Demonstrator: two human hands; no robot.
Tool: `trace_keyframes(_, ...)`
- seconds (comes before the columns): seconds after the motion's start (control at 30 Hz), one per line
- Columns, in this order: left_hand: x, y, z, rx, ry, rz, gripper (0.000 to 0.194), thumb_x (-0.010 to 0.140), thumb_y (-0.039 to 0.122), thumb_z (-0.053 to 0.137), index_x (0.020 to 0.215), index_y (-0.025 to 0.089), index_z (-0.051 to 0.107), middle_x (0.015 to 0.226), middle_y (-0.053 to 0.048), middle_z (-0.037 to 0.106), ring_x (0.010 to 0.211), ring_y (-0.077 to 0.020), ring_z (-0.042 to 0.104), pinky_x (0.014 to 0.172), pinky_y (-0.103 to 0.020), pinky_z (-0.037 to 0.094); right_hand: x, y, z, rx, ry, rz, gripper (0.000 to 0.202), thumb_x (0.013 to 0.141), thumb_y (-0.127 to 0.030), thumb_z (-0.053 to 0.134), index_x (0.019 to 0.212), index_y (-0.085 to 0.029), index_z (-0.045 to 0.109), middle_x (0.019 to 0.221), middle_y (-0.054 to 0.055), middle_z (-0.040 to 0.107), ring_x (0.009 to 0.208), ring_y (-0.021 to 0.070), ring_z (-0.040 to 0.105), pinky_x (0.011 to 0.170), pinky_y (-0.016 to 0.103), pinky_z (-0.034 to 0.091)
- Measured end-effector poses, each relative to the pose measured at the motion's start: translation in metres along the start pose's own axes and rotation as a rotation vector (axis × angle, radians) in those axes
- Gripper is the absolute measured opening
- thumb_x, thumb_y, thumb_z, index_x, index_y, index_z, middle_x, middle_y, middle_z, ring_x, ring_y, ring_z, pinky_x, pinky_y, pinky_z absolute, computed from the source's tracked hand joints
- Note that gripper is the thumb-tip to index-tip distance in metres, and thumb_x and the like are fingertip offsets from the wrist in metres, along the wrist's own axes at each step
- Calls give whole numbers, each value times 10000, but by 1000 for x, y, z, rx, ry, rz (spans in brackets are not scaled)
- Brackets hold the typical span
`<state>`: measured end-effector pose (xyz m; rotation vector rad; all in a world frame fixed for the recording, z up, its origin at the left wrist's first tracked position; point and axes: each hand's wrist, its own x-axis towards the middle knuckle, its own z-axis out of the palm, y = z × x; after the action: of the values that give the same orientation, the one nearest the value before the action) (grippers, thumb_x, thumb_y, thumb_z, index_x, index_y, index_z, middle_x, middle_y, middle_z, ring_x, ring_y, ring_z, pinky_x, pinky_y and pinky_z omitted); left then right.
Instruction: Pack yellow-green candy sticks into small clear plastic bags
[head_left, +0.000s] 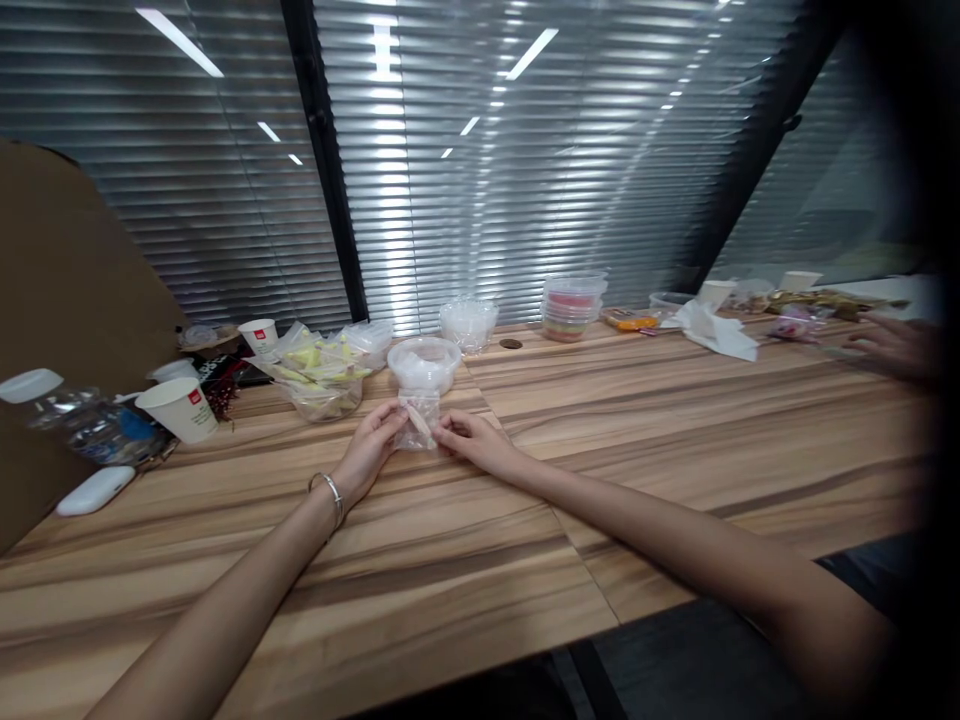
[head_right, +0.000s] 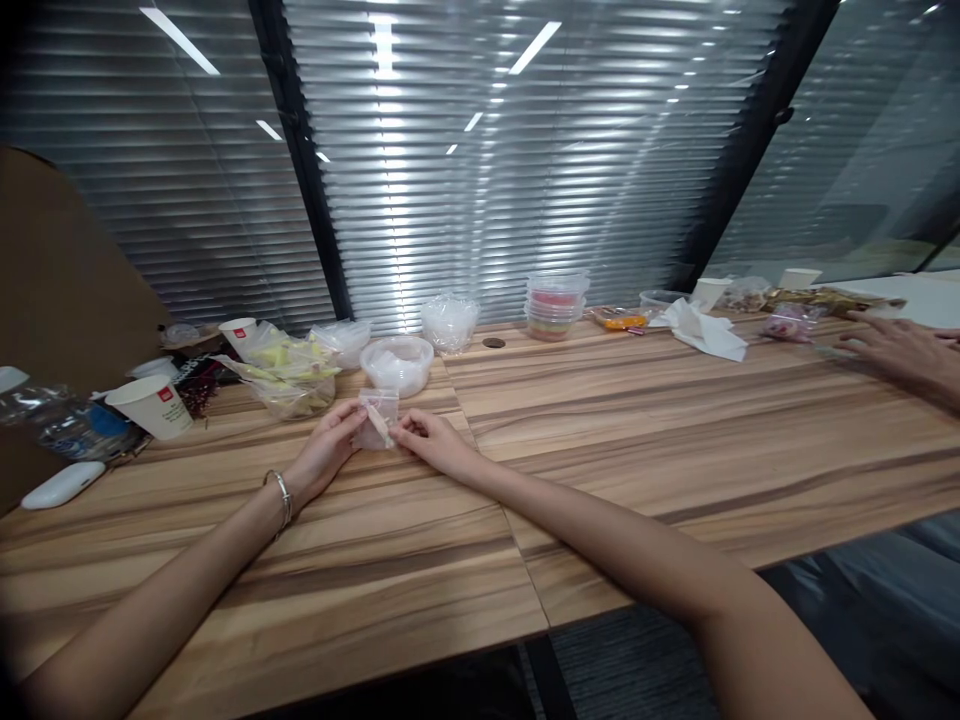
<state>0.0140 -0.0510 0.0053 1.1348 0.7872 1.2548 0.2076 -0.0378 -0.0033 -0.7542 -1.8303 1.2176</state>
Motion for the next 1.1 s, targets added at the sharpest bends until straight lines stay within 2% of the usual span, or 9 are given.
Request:
trace_keyframes(0.1, -1, -1, 0, 17, 60, 25, 288, 737, 329, 661, 964, 177, 569, 869, -30, 626, 734, -127, 577, 617, -215, 453, 1, 0, 0, 83, 105, 8, 297, 854, -480, 449, 927, -211, 552, 803, 5, 588, 635, 102, 515, 558, 217, 401)
trace_keyframes(0.17, -2, -1, 1, 42, 58, 31, 283, 734, 333, 665, 947, 183, 554, 827, -21, 629, 682, -119, 570, 568, -200, 433, 2, 1, -1, 117, 155, -9, 284, 857, -467, 451, 956, -222, 555, 831, 8, 591, 642, 101, 522, 553, 214, 405)
trace_keyframes(0.37, -3, -2, 3, 125, 61, 47, 282, 710, 320, 687, 931, 178, 586, 880, -22, 648, 731, -120, 581, 658, -214, 436, 5, 4, -4, 153, 223, -98, 262, 819, -418, 531, 994, -234, 594, 926, 24, 616, 724, 130, 554, 646, 250, 455)
trace_keyframes(0.53, 0, -5, 0, 236, 44, 71, 294, 689, 319, 705, 922, 148, 650, 958, -65, 659, 848, -164, 579, 759, -247, 427, 8, 13, -7, 43, 216, -131, 218, 814, -371, 553, 933, -223, 660, 921, 28, 652, 852, 173, 581, 765, 293, 456)
trace_keyframes(0.77, 2, -8, -4, 226, 8, 37, 302, 723, 333, 680, 957, 141, 678, 984, -87, 671, 837, -167, 586, 768, -259, 431, 6, 13, -7, 79, 108, -135, 289, 799, -358, 580, 1056, -255, 663, 1107, 44, 646, 1019, 225, 583, 910, 388, 426)
trace_keyframes(0.87, 2, -9, -5, 229, -9, 20, 297, 715, 334, 687, 943, 144, 688, 974, -84, 677, 825, -166, 590, 743, -247, 431, 5, 11, -7, 79, 94, -120, 310, 780, -364, 603, 1060, -244, 663, 1100, 53, 648, 999, 224, 589, 882, 380, 440)
trace_keyframes(1.1, -2, -6, -3, 311, -39, -9, 281, 719, 335, 682, 920, 139, 679, 838, -56, 677, 683, -128, 568, 591, -201, 409, 5, 11, -5, 49, 82, -91, 266, 718, -348, 671, 936, -198, 648, 895, 35, 657, 751, 146, 584, 677, 268, 457)
